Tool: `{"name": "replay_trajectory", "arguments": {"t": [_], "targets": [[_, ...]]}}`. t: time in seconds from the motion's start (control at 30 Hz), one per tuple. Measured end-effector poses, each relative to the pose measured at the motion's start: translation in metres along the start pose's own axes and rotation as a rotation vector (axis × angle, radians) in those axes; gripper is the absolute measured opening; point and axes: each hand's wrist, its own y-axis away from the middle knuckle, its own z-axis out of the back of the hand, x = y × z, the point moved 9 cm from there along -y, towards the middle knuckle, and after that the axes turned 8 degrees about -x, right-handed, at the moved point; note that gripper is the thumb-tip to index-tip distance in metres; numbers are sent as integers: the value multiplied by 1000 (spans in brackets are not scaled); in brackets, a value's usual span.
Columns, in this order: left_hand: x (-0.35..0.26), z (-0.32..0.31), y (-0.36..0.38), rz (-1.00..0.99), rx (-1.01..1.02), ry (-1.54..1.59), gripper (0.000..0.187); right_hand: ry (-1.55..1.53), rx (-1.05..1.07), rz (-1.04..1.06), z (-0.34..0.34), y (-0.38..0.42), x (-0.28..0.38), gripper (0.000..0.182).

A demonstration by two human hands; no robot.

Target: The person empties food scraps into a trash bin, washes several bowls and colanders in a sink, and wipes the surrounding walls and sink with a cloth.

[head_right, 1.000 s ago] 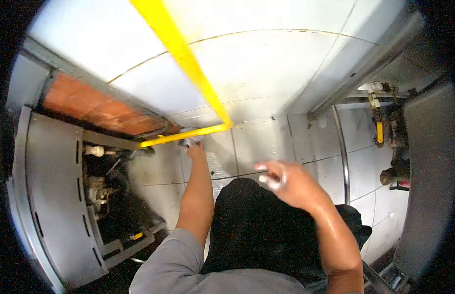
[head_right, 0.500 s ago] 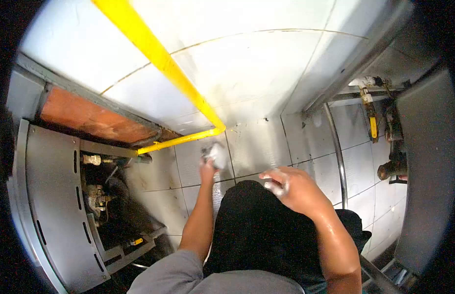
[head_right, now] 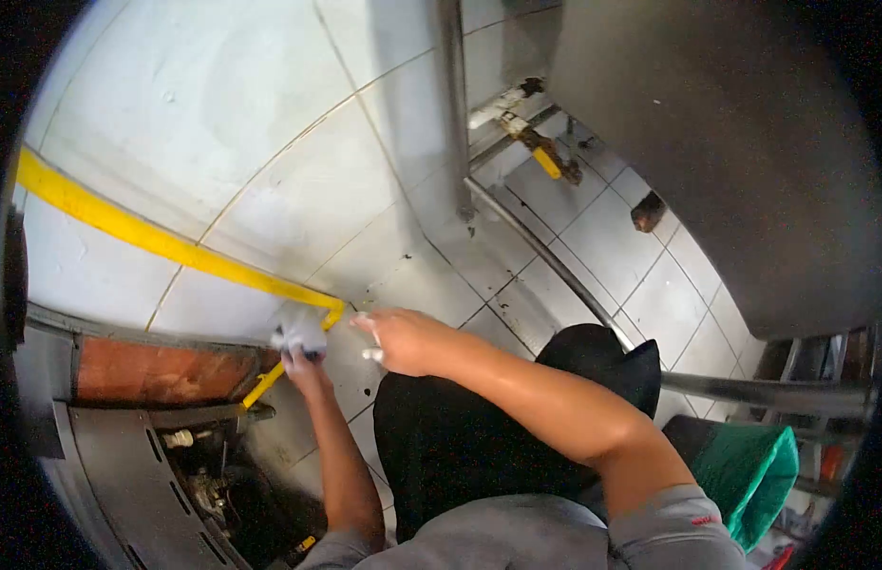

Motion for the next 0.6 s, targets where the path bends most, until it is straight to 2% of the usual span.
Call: {"name": "replay_trajectory", "arguments": {"t": [0.03, 0.07, 0.13, 0.17, 0.2, 0.27, 0.3, 0.33, 0.4, 0.43, 0.47, 0.5, 0.53, 0.57, 0.6], "targets": [[-8, 4, 22, -1, -117, 50, 46, -43, 0, -38, -4, -3, -3, 65], [-22, -12, 46, -8, -94, 56, 46, -38, -23, -41, -10, -6, -6, 65], [-40, -54, 94, 19, 89, 139, 49, 32, -144, 57, -15, -10, -1, 78], [-51, -83, 111, -71, 280, 130, 50, 62, -171, 51, -8, -16, 0, 88], [-61, -111, 129, -159, 466, 124, 52, 77, -174, 38, -1, -24, -5, 88], [-91, -173, 158, -76, 814, 248, 58, 76, -533, 122, 55, -36, -12, 86], [-102, -198, 167, -56, 950, 251, 61, -146, -446, -7, 75, -45, -26, 80], [-108, -216, 163, -52, 952, 259, 61, -368, -360, -135, 95, -52, -38, 75], [-111, -249, 176, 10, 1235, 174, 63, -355, -471, -64, 129, -62, -73, 61], [-114, -254, 171, 7, 1235, 177, 63, -129, -491, -60, 141, -66, -97, 60], [-106, -257, 165, -48, 1217, -13, 64, 93, -506, -60, 151, -66, -122, 59], [-95, -256, 160, -97, 1192, -204, 64, 267, -448, -213, 159, -60, -157, 60], [-89, -250, 157, -92, 1191, -203, 64, 443, -385, -361, 165, -52, -189, 61], [-80, -235, 148, -99, 1098, -211, 61, 445, -386, -364, 164, -47, -207, 61], [-71, -222, 139, -109, 1012, -219, 58, 526, -444, -478, 170, -36, -233, 57]]}}
